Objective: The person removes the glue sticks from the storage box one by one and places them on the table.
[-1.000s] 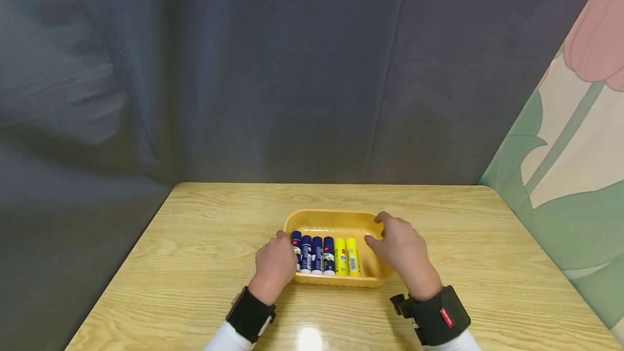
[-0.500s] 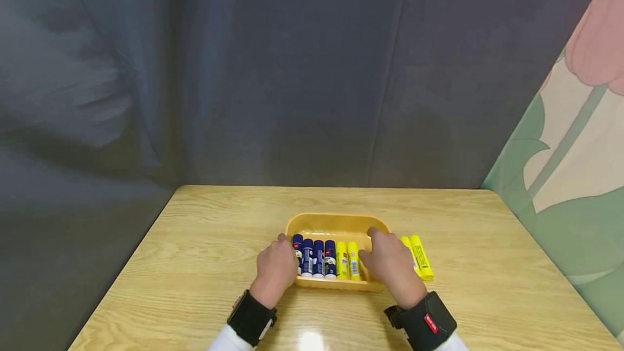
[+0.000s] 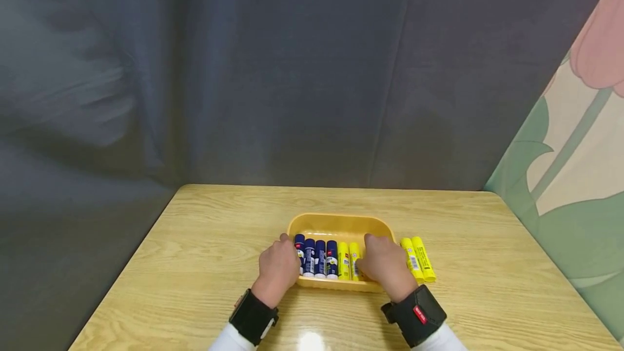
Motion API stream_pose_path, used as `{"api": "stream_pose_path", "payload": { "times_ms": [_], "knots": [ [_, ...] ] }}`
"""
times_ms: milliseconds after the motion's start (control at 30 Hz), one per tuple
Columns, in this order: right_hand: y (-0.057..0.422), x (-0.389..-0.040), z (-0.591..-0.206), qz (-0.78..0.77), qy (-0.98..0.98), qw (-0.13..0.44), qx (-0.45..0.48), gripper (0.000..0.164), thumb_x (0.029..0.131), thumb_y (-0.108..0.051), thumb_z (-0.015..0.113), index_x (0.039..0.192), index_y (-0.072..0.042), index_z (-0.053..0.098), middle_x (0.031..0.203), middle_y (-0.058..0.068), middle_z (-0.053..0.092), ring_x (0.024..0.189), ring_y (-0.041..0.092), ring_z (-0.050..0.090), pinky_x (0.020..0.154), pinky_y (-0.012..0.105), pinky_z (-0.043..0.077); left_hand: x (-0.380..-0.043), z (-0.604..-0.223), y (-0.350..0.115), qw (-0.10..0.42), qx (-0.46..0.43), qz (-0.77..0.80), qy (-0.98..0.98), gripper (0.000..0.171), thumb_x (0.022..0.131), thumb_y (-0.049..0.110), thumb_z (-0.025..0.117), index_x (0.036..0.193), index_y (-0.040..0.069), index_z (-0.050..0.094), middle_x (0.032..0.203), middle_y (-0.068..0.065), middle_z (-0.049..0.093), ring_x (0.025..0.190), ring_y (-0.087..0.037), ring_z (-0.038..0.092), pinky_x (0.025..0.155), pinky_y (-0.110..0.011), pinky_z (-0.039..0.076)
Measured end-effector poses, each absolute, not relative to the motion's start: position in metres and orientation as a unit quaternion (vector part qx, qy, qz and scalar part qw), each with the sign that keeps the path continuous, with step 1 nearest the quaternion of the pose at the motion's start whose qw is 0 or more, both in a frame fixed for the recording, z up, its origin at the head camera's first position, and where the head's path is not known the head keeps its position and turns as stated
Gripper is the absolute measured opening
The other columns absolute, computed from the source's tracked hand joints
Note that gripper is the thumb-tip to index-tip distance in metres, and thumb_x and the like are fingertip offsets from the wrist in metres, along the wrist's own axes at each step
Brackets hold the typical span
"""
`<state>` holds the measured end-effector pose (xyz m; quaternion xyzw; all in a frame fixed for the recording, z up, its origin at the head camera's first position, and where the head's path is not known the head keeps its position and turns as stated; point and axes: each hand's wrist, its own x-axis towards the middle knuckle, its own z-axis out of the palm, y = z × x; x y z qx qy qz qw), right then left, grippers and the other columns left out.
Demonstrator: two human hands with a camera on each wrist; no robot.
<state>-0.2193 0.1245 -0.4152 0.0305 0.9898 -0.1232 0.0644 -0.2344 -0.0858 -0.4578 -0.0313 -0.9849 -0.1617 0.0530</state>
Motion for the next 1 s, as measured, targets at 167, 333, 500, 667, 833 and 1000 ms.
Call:
{"api": "stream_pose_path", "payload": {
  "times_ms": [167,333,500,667,833,1000],
  "knots": [
    [0.125,-0.223,-0.418,-0.121,0.990,0.066,0.027,0.048,0.079,-0.024,0.080,0.117,0.000,0.064,0.085,0.011,0.062,0.071,0.026,0.054,0.062,0.040,0.046,-0.235,-0.456,-0.082,0.049,-0.034,-0.163,-0.985,0.021,0.096,0.015,0.060,0.099,-0.005,0.056,0.073,-0.015,0.061,0.063,-0.028,0.066,0.052,-0.041,0.052],
    [0.120,-0.224,-0.417,-0.128,0.988,0.081,0.030,0.052,0.081,-0.027,0.081,0.121,-0.001,0.062,0.089,0.011,0.064,0.074,0.026,0.055,0.064,0.040,0.047,-0.236,-0.454,-0.080,0.053,-0.038,-0.162,-0.985,0.022,0.096,0.016,0.060,0.099,-0.006,0.056,0.072,-0.015,0.061,0.063,-0.028,0.067,0.053,-0.041,0.052],
    [0.119,-0.223,-0.420,-0.118,0.989,0.082,0.019,0.043,0.083,-0.025,0.079,0.115,-0.002,0.063,0.087,0.012,0.064,0.072,0.024,0.056,0.060,0.039,0.046,-0.236,-0.454,-0.076,0.054,-0.038,-0.157,-0.985,0.022,0.096,0.016,0.061,0.099,-0.005,0.056,0.072,-0.016,0.062,0.064,-0.029,0.067,0.053,-0.042,0.053],
    [0.120,-0.227,-0.424,-0.110,0.990,0.082,0.017,0.039,0.083,-0.020,0.076,0.115,-0.003,0.063,0.084,0.011,0.062,0.071,0.025,0.056,0.058,0.039,0.045,-0.235,-0.454,-0.073,0.062,-0.038,-0.156,-0.985,0.022,0.094,0.015,0.062,0.099,-0.006,0.057,0.072,-0.016,0.062,0.064,-0.030,0.068,0.053,-0.042,0.053],
    [0.120,-0.232,-0.426,-0.106,0.990,0.092,0.031,0.052,0.083,-0.018,0.075,0.129,-0.002,0.059,0.092,0.015,0.065,0.077,0.027,0.057,0.063,0.044,0.049,-0.236,-0.455,-0.070,0.062,-0.035,-0.157,-0.985,0.022,0.093,0.015,0.063,0.100,-0.006,0.057,0.072,-0.017,0.063,0.065,-0.031,0.068,0.054,-0.043,0.054],
    [0.121,-0.236,-0.427,-0.106,0.989,0.096,0.044,0.059,0.084,-0.018,0.075,0.139,-0.004,0.055,0.102,0.019,0.066,0.082,0.029,0.058,0.066,0.045,0.050,-0.236,-0.455,-0.067,0.054,-0.035,-0.154,-0.986,0.023,0.094,0.015,0.063,0.102,-0.006,0.057,0.073,-0.017,0.063,0.066,-0.030,0.068,0.055,-0.043,0.054]
  ]
}}
